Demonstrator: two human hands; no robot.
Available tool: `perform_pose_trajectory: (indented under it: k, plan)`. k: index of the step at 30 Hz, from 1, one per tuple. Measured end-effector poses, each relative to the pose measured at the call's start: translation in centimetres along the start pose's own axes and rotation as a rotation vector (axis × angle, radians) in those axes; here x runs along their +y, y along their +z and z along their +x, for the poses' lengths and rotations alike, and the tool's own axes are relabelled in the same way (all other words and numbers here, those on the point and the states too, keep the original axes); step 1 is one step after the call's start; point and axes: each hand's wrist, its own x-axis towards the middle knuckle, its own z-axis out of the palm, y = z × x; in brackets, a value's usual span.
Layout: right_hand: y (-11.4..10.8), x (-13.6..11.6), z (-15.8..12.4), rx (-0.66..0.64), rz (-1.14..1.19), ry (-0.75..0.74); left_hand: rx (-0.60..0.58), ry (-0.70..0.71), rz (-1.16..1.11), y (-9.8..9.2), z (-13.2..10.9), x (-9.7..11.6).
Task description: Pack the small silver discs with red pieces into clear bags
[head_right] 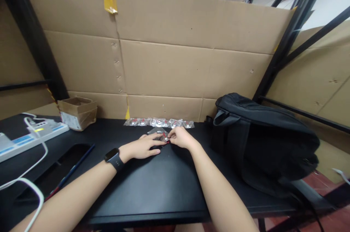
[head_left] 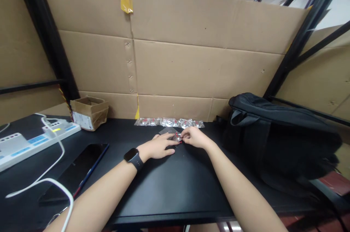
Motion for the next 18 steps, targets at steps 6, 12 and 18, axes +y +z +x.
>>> perform_pose_trajectory:
  k: [6, 12, 18]
  plan:
    - [1.0, 0.0, 0.5, 0.107, -0.018, -0.033, 0.008, 0.041, -0.027, -0.4, -0.1, 0.0]
    - [2.1, -0.4, 0.8, 0.252, -0.070, -0.072, -0.029, 0.056, -0.063, -0.9, -0.3, 0.0]
    - [2.0, -1.1, 0.4, 0.160, -0.034, -0.110, -0.045, 0.067, -0.081, -1.2, -0.4, 0.2]
